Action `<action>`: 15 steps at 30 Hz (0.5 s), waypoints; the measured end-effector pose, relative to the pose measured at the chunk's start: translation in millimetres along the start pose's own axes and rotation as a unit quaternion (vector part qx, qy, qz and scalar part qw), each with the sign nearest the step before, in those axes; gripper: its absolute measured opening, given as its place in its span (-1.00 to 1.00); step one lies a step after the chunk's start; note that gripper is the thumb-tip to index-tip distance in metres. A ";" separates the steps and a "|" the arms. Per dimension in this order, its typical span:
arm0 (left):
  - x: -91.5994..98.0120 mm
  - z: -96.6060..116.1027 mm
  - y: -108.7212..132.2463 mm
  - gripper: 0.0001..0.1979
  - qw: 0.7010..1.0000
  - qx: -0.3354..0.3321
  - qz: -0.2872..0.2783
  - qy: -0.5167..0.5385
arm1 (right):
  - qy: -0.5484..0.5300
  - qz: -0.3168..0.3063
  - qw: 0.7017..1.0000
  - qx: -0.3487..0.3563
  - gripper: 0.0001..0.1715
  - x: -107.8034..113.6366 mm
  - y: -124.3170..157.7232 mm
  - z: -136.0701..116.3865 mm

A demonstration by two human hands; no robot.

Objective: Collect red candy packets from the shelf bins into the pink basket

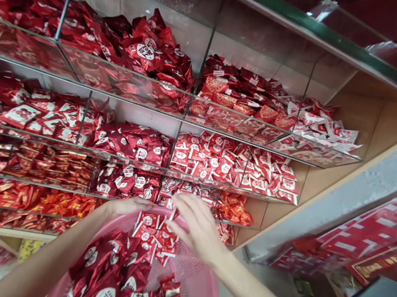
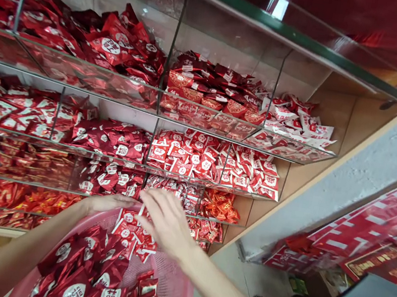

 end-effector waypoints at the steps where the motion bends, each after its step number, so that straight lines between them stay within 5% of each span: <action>1: 0.5 -1.3 -0.7 -0.48 1.000 -0.005 -0.005 -0.008 | -0.044 -0.035 0.998 -0.036 -0.43 -11.9 4.9 -9.1; 8: 2.9 -8.3 -2.4 -0.49 1.000 0.004 -0.003 -0.016 | -0.104 -0.221 0.953 -0.181 -0.49 -88.1 19.3 -29.4; 15: 1.6 -9.6 -2.0 -0.47 1.000 0.012 0.000 0.022 | 0.019 -0.270 0.944 -0.187 -0.59 -126.8 7.6 -50.1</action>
Point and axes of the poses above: each hand's wrist, its own y-axis away from the middle knuckle, its own x-axis out of the back of the hand, z = x × y, the point moved 1 cm from there along -y, towards the middle knuckle, and after that the axes turned 8 degrees about x, right-handed, at the moved point
